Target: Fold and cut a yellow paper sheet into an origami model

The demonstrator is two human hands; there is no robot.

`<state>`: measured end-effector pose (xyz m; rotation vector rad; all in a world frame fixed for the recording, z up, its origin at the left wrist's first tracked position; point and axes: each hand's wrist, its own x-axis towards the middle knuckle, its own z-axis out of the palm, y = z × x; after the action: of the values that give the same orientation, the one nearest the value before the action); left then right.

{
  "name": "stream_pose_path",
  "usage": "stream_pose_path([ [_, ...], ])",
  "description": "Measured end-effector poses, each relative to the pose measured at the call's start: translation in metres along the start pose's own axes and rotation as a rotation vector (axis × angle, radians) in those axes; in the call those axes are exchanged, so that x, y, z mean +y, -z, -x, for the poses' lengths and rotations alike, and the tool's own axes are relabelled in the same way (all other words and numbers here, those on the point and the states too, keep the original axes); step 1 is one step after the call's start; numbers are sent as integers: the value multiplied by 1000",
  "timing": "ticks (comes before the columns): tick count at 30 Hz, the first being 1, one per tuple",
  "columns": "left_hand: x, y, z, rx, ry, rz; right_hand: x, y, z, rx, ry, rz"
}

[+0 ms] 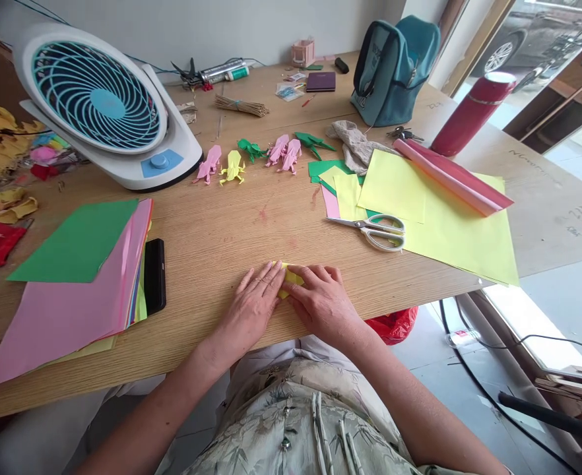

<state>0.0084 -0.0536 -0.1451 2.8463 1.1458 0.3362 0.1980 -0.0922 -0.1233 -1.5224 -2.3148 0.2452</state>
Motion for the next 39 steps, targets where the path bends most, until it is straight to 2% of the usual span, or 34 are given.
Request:
stream_pose_path([
  [6, -2, 5, 1, -140, 61, -35, -34, -18, 3, 42, -127, -43],
  [9, -5, 2, 3, -138, 95, -30, -49, -30, -3, 106, -211, -75],
  [12, -8, -3, 6, -128, 61, -65, -53, -35, -10, 129, -223, -65],
  [20, -15, -5, 10, -110, 0, -121, -39, -37, -13, 61, -141, -56],
  [28, -13, 8, 6, -184, -73, -158, -28, -37, -8, 85, -98, -70],
  [31, -11, 12, 5, -184, -54, -170, -23, -33, -7, 80, -74, -49],
  [39, -9, 11, 5, -133, -17, -178, 9, -17, 1, -25, -153, 97],
])
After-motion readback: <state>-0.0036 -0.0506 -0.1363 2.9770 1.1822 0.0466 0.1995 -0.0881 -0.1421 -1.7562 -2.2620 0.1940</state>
